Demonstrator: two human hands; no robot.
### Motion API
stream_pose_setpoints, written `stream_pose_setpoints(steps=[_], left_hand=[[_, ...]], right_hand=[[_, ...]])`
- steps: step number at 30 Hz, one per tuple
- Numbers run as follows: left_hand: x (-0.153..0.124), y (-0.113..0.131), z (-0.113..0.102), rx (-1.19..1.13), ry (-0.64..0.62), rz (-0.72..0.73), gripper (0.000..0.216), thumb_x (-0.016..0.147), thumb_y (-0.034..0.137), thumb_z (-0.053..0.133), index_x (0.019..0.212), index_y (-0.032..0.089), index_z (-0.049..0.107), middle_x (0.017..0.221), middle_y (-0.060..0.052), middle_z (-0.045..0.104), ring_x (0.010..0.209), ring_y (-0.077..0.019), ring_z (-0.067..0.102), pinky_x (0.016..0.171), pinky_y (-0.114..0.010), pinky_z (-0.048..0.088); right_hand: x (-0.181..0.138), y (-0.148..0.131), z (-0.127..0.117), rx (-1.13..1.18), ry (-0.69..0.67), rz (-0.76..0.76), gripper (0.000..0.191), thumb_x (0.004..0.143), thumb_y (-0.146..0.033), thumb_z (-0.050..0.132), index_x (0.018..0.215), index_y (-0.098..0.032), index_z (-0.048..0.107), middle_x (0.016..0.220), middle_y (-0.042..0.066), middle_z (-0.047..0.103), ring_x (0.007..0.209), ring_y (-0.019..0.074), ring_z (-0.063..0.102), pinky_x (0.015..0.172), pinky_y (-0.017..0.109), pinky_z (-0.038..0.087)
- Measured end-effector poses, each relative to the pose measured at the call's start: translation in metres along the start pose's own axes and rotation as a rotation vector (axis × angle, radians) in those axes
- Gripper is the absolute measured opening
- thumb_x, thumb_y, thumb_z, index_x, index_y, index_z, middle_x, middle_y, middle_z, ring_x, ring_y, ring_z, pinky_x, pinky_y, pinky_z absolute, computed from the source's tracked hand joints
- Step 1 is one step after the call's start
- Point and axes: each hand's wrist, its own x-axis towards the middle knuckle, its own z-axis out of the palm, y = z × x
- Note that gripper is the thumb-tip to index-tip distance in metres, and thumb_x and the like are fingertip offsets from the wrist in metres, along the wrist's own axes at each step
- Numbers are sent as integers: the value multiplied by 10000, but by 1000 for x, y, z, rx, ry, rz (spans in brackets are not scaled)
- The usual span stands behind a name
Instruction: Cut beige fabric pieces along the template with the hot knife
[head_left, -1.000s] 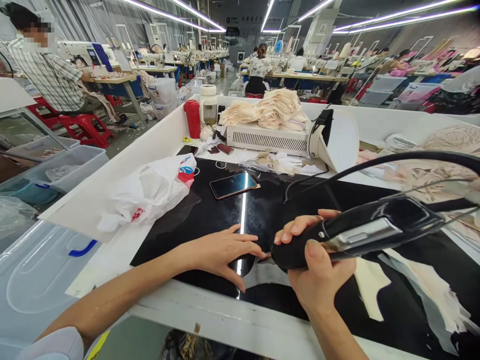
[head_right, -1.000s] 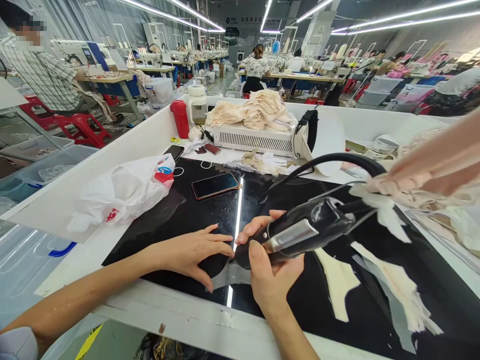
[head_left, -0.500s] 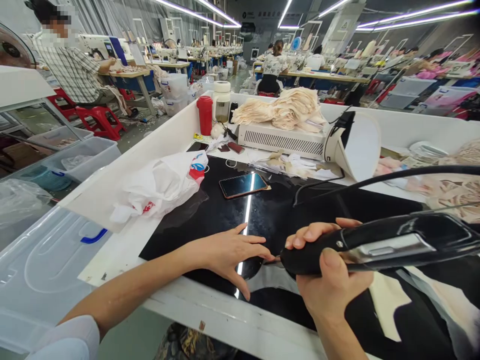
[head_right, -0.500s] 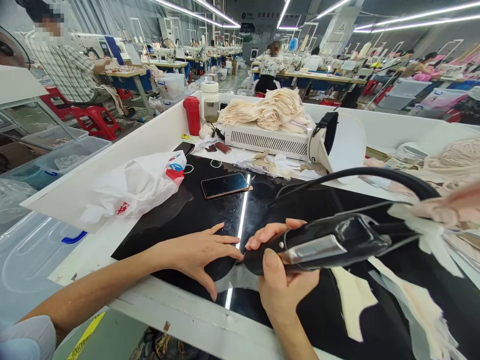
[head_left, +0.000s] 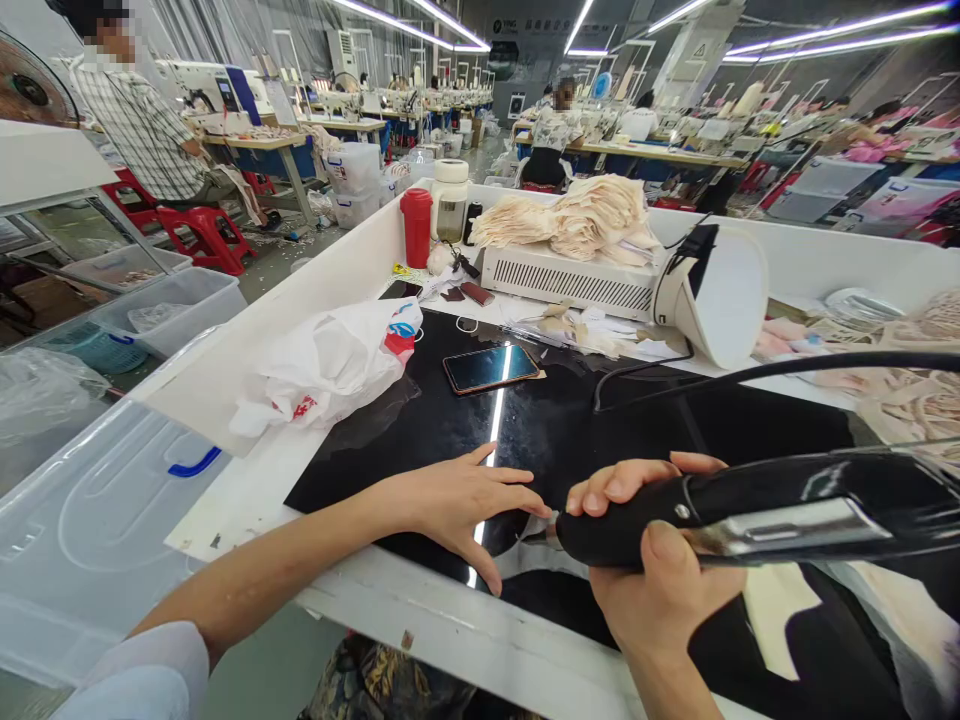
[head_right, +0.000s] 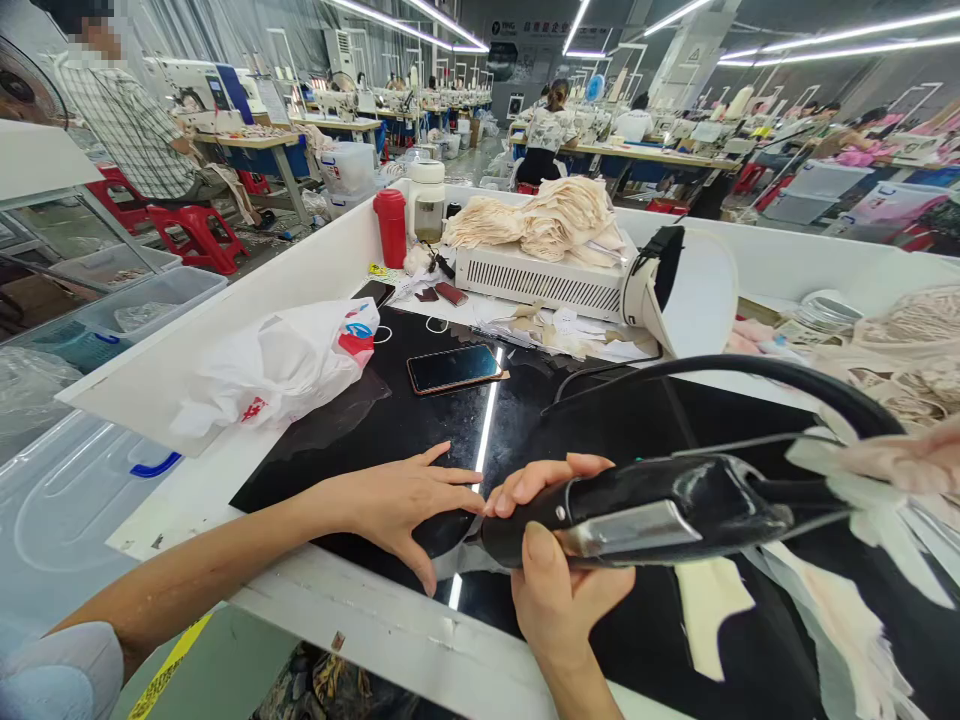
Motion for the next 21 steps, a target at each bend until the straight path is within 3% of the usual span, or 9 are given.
stream_pose_setpoints(steps=[4, 14, 21], left_hand=[[0, -1, 1, 17, -6, 1, 782, 804, 433, 857, 1460, 211, 494, 1485, -128, 597, 1511, -337, 407, 1259, -697, 85], [-1, -5, 3, 5, -29, -7, 790, 834, 470, 822, 1493, 244, 450, 1528, -100, 560, 1538, -325, 360, 1265, -692, 42], [-1, -3, 2, 6, -45, -19, 766, 842, 475, 817, 1482, 246, 463, 1534, -106, 552, 1547, -324, 342, 1272, -679, 23]], right_hand=[[-2, 0, 2, 10, -11, 1, 354, 825, -291, 782, 1134, -270, 613, 769, -40, 622, 604, 144, 588, 549, 319, 543], [-14, -1, 8, 66, -69, 15, 387, 843, -363, 791, 1176, -283, 611, 779, -44, 619, 612, 142, 587, 540, 309, 541], [-16, 0, 10, 55, -83, 26, 358, 863, -320, 767, 1176, -272, 602, 789, -37, 621, 617, 144, 586, 544, 318, 553]])
